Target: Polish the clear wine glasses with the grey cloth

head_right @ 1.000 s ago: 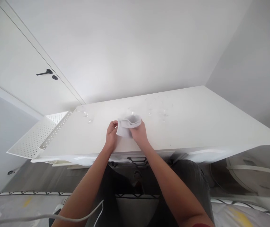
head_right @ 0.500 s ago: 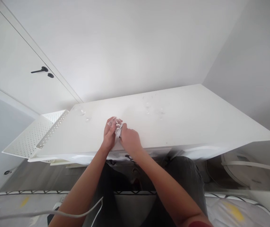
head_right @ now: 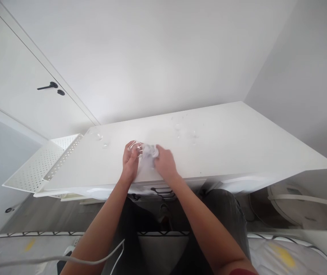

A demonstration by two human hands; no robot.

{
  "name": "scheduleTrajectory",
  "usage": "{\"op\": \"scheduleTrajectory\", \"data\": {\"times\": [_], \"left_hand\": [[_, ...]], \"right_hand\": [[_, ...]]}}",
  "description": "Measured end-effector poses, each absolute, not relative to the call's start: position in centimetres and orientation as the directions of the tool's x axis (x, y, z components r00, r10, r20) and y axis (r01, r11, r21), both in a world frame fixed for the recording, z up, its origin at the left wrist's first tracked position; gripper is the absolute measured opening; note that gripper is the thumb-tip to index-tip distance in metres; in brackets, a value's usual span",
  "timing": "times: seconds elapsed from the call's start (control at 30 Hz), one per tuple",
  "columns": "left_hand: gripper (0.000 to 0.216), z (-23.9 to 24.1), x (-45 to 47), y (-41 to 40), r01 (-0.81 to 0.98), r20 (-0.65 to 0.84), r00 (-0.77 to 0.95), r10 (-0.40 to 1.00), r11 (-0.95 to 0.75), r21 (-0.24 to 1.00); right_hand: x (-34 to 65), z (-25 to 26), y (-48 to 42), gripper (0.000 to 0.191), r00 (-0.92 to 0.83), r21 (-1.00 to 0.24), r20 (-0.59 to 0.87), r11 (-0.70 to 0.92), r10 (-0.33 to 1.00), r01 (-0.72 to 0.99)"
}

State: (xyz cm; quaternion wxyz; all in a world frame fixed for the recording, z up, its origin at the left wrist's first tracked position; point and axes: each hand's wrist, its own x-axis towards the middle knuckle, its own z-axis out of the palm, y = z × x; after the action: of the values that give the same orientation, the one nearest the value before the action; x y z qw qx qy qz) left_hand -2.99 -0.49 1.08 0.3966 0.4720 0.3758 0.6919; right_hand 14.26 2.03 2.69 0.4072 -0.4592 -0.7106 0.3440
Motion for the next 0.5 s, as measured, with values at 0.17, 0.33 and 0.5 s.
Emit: {"op": "scheduleTrajectory", "data": {"times": [0.17,0.33,0.5], "left_hand": [[0.048,1.6,-3.5,-0.3,-0.322,0.347,-0.26,0.901,-0.419,0.849],[0.056,1.6,-3.0,-0.4,-0.305,0.387,-0.166,0.907,-0.421,0.855],[0.056,1.5,-2.4,-1.0,-0.202,0.41,0.001,0.912,-0.402,0.893]], "right_hand": [[15.2,2.9,2.5,0.03,0.332,-0.951,0.29,0.308,0.898,-0.004],[13.2,3.0,2.6,0.035,-0.071,-0.858,-0.012,-0.047,0.997,-0.512],[13.6,2.8,3.8,0.037,-0.243,-0.776,-0.299,-0.383,0.923,-0.502]]}}
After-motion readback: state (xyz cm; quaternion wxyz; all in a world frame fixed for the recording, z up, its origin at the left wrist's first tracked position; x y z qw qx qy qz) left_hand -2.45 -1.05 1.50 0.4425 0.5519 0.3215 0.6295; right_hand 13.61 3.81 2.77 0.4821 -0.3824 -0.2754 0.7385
